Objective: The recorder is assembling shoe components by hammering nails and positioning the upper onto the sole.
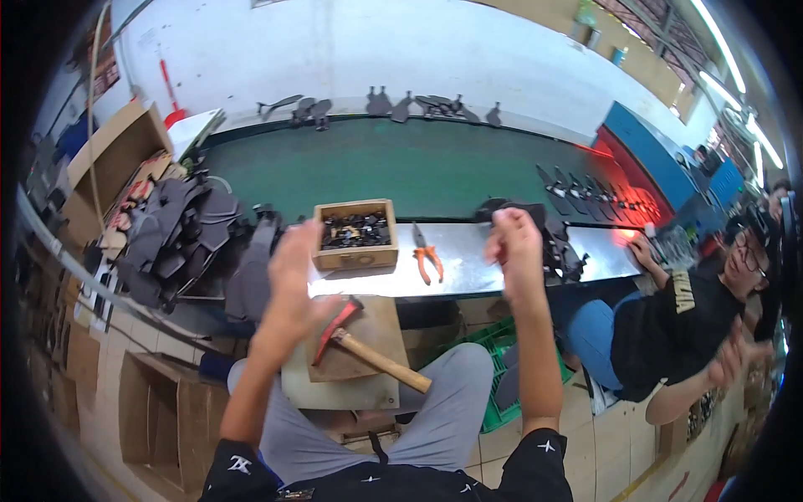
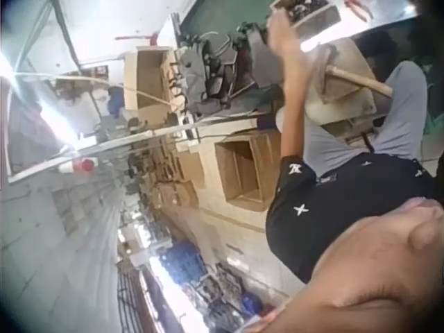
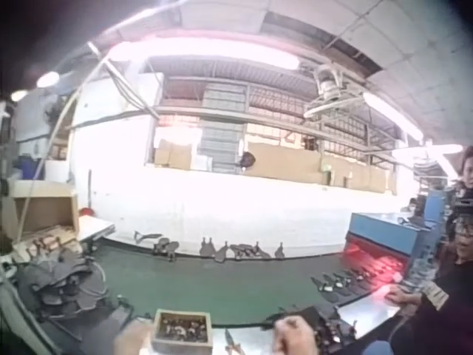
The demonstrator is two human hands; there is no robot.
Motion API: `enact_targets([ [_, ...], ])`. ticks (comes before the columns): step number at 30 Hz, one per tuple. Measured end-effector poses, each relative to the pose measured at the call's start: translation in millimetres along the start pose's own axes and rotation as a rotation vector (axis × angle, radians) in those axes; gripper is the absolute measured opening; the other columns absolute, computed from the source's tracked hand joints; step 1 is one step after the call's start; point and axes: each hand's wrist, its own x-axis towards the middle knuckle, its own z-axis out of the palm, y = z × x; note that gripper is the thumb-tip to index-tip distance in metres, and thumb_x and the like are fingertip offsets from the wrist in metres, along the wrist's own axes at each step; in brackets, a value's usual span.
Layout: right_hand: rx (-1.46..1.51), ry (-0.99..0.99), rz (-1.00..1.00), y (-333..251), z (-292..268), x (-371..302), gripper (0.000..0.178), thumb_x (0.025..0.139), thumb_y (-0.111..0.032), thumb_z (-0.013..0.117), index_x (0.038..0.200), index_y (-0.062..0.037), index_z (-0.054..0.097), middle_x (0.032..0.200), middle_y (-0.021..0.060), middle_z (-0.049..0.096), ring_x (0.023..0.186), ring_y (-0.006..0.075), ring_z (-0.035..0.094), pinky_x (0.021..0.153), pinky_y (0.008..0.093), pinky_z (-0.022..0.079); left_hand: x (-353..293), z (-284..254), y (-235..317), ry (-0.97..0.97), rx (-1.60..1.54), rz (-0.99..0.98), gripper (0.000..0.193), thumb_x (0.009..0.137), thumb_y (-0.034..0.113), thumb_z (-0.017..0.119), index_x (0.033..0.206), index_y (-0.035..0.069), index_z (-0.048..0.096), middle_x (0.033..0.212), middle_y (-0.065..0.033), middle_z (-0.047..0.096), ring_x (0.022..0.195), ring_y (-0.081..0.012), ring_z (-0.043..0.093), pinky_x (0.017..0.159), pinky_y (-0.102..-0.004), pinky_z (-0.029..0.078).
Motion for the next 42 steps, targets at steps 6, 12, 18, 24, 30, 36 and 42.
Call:
enact_targets([
  [6,-0.100,-0.782,0.110,-22.7,103.1,-121.6,0.050,0.102,-0.035,0.054,0.135,0.0031,0.053,0.105,0.0142,0.067,0.079,0.0190,0.069,0.069,0.0288,0.055,-23.8,-17.1,16.6,0.018,-0.386,0.210,0.070,0.069,-0.007,0.071,0.135,0.003,0.050,0.137,-0.0156,0.058,0.111,-0.0340,0.066,0.085,-0.0330,0.055],
  [12,-1.255,-0.480,-0.168,93.5,57.3,-188.7,0.090,0.082,-0.023,0.075,0.151,-0.0046,0.021,0.139,0.0276,0.044,0.095,0.0458,0.064,0.075,0.0484,0.056,-58.7,-68.3,46.6,0.151,-0.923,-0.379,0.039,0.087,0.001,0.069,0.124,0.002,0.058,0.123,-0.0137,0.061,0.090,-0.0225,0.070,0.080,-0.0314,0.057],
  [18,-1.214,-0.358,-0.064,92.1,-36.3,-238.8,0.055,0.076,-0.009,0.072,0.128,-0.0073,0.055,0.071,0.0133,0.065,0.069,0.0368,0.067,0.061,0.0424,0.055,-55.8,-13.4,22.9,0.025,-0.663,-0.373,0.040,0.093,0.024,0.068,0.124,-0.001,0.061,0.113,-0.0149,0.061,0.103,-0.0269,0.060,0.090,-0.0330,0.047],
  [24,-0.673,-0.069,0.101,77.4,-42.2,-285.0,0.036,0.085,-0.011,0.070,0.118,0.0008,0.061,0.061,0.0033,0.058,0.047,0.0134,0.054,0.047,0.0271,0.046,-51.4,109.1,-35.5,0.042,-0.371,-0.317,0.057,0.089,0.037,0.072,0.129,-0.001,0.058,0.132,-0.0205,0.053,0.121,-0.0355,0.053,0.102,-0.0429,0.042],
  [30,-0.329,0.145,0.482,91.3,-48.4,-294.1,0.022,0.098,-0.013,0.060,0.111,0.0046,0.064,0.054,-0.0043,0.044,0.039,0.0047,0.038,0.038,0.0233,0.032,68.8,161.2,-83.3,-0.024,-0.189,0.075,0.018,0.082,0.001,0.063,0.100,0.001,0.068,0.100,-0.0147,0.064,0.096,-0.0346,0.062,0.085,-0.0415,0.051],
  [36,-0.305,0.104,0.341,99.0,-51.8,-287.1,0.018,0.097,-0.012,0.062,0.107,0.0024,0.066,0.055,-0.0040,0.048,0.039,0.0044,0.041,0.038,0.0227,0.032,123.8,214.1,-145.5,-0.303,0.447,0.665,0.013,0.076,0.005,0.063,0.087,0.004,0.068,0.102,-0.0082,0.061,0.095,-0.0230,0.062,0.072,-0.0335,0.055],
  [42,-0.300,0.148,0.302,95.9,-54.5,-266.0,0.020,0.094,-0.003,0.063,0.112,0.0013,0.066,0.075,-0.0049,0.058,0.061,0.0010,0.044,0.056,0.0194,0.035,135.5,210.2,-141.2,-0.264,0.588,0.954,0.008,0.075,0.009,0.064,0.081,0.007,0.069,0.100,-0.0014,0.058,0.093,-0.0149,0.059,0.063,-0.0272,0.054],
])
